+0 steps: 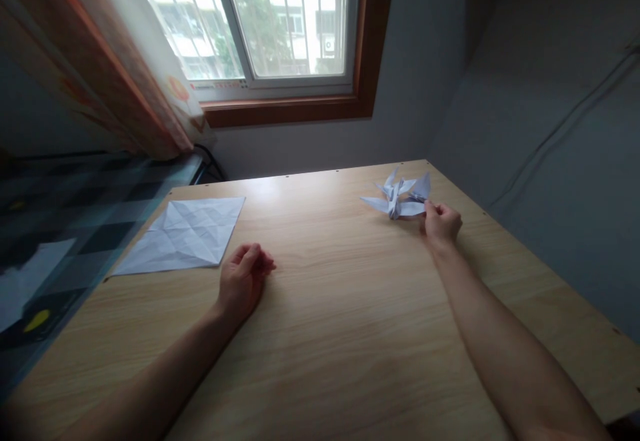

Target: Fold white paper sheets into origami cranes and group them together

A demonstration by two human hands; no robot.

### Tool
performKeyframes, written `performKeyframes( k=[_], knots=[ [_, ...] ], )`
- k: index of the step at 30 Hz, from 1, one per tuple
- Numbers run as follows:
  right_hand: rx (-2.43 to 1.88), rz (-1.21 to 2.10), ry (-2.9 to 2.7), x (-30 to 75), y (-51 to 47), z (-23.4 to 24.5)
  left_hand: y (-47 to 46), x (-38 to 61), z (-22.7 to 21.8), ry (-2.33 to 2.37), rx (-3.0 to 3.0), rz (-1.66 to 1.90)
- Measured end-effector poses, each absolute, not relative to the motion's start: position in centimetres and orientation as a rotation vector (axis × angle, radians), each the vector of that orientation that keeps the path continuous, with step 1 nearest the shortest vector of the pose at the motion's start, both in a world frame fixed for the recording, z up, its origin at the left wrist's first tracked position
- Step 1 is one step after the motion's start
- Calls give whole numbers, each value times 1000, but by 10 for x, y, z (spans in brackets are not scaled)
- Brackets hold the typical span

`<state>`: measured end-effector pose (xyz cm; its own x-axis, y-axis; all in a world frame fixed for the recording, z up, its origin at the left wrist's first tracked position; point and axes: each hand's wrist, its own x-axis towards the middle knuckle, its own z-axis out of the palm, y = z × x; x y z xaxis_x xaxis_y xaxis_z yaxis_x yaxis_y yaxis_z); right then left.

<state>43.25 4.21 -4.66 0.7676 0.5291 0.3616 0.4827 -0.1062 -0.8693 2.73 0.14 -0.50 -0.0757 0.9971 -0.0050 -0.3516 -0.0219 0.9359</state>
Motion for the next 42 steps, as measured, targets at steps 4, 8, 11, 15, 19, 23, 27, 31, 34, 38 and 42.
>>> performKeyframes(
  k=[4,8,11,15,19,23,27,31,34,38,42],
  knots=[
    [-1771,-44,-669,438,48,-54,0,27,-4,994,921,1425],
    [-1733,-104,-627,440,51,-58,-3,26,-5,1014,993,1439],
    [-1702,-169,-602,438,49,-56,-5,25,-6,1039,1111,1466],
    [-1658,-267,-612,433,43,-49,-10,25,-5,1136,1319,1524],
    [-1574,-460,-723,420,34,-40,-6,12,1,1288,1603,1570],
    [-1487,-584,-916,397,24,-30,15,-35,11,1558,2202,1319],
    [-1352,-564,-1154,370,16,-22,38,-98,13,1904,2423,714],
    [-1255,-490,-1369,345,10,-21,47,-140,6,1987,2403,247],
    [-1162,-425,-1557,327,3,-20,49,-151,4,1987,2383,119],
    [-1031,-325,-1708,304,-8,-16,51,-152,4,1974,2461,117],
    [-915,-244,-1839,288,-18,-14,49,-143,6,1986,2531,75]
  ],
)
